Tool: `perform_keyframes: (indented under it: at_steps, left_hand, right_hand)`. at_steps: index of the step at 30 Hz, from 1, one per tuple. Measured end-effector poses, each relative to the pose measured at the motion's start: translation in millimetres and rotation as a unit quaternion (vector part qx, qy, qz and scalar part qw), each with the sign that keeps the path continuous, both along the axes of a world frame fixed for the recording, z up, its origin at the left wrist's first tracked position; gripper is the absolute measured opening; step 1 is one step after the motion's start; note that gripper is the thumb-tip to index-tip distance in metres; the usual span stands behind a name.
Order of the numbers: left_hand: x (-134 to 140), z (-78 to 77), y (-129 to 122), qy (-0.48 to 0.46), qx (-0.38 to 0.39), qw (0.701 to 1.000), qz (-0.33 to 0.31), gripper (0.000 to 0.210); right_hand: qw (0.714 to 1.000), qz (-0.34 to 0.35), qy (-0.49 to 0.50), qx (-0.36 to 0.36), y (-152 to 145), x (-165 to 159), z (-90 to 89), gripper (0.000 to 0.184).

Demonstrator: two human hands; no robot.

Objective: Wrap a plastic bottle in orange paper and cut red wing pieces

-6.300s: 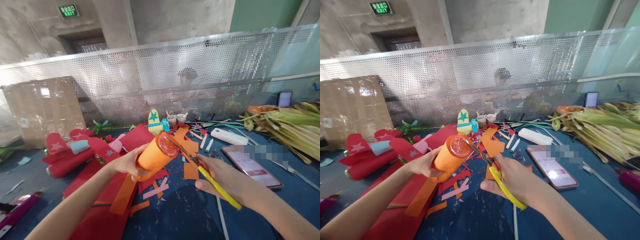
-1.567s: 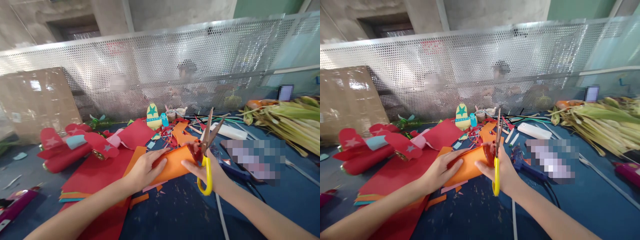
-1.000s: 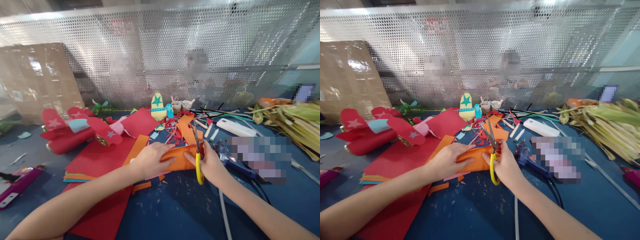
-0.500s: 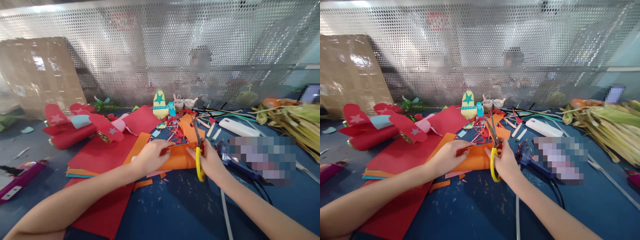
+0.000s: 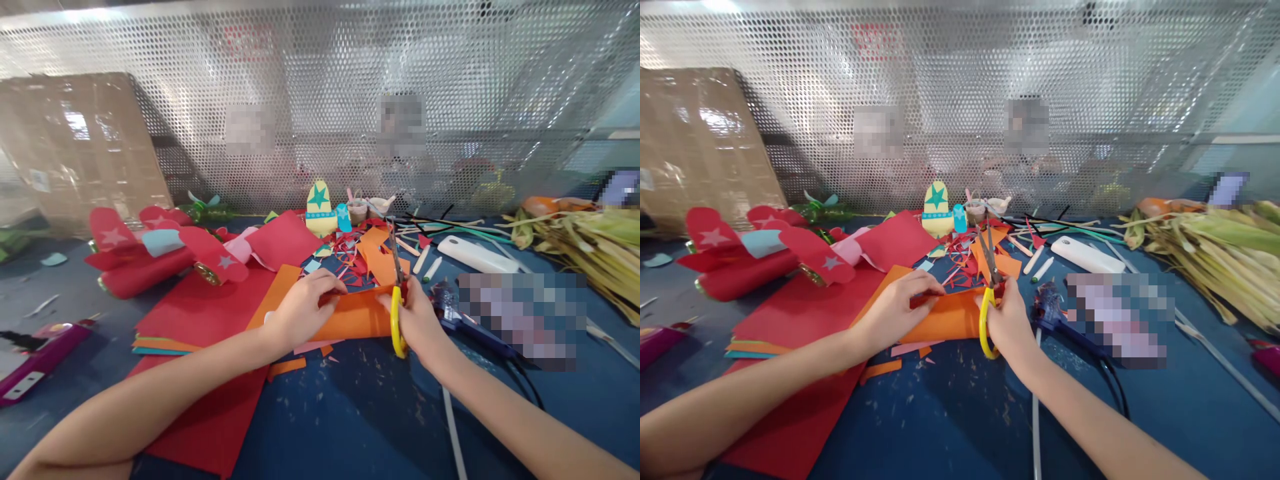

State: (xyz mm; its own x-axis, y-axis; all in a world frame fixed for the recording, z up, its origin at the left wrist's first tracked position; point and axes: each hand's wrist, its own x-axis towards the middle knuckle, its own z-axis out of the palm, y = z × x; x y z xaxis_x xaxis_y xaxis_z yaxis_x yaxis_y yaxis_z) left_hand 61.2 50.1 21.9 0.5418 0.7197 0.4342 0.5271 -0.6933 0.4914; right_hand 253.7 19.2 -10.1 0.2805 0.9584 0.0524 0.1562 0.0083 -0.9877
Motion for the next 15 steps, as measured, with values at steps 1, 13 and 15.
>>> perform_keyframes:
  at_steps: [1,13,15]
  left_hand:
    - [-1,-0.6,0,0.005,0.025,1.0,-0.01,0.025]
    - [-10,-6.5,-1,0.038,0.276,0.951,-0.137,0.02]
    - [-12,-7.8,0,0.037,0.289,0.943,-0.16,0.015]
  right_hand:
    - [1.0,-0.001,0.003,0.002,-1,0,0.6,0.041]
    - [0.993,0.031,0.022,0.109,-7,0,-2.7,0.036]
    - [0.992,0.041,0.019,0.118,-7,1,-6.0,0.033]
